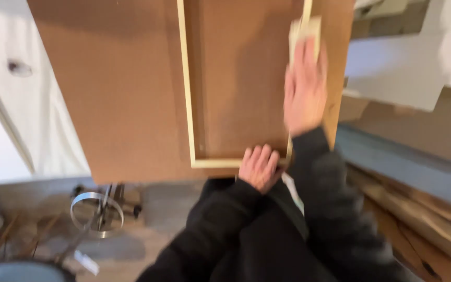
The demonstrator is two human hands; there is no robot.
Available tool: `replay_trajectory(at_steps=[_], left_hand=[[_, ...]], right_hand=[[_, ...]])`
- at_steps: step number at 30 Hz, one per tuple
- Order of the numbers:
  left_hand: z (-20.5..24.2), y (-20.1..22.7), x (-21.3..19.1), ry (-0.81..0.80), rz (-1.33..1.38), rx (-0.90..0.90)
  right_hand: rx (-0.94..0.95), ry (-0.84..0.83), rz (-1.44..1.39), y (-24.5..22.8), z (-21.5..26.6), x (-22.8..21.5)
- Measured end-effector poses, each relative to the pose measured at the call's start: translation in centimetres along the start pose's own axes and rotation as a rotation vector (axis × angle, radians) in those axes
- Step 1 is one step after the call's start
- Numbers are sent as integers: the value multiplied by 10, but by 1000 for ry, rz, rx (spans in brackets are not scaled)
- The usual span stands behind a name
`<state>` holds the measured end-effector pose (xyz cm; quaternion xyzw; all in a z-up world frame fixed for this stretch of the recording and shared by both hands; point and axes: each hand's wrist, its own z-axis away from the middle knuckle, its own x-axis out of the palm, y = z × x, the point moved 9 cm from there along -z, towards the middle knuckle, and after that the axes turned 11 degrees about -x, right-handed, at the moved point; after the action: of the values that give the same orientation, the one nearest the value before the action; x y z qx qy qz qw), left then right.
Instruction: Sanding the inner edges of a wooden picture frame using a sanding block.
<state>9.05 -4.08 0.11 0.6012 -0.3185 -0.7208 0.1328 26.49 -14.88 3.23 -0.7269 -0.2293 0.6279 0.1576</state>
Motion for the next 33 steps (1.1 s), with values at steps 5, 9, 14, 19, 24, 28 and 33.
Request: replay_trajectory(at_steps=[5,9,14,19,24,28,33], left_hand=[[-2,-8,7,-71,4,-37],[1,-2,3,-64,-5,-32],[-5,-2,2,-41,-2,-29],[-5,-5,4,-68,-21,-37],[-9,-3,2,-33,-13,-16],[-4,-4,1,-62,-20,-37],[5,-2,3,-90,-25,-36]], right_hand=[[-21,-60,19,-5,8,7],[-20,-29,-2,-3,5,2],[19,-116,7,-13,59,3],[-24,-54,-28,9,-13,4],[-66,-68,21,-5,39,1],[-13,-83,12,-2,23,6],[-37,-29,5,3,-5,1]])
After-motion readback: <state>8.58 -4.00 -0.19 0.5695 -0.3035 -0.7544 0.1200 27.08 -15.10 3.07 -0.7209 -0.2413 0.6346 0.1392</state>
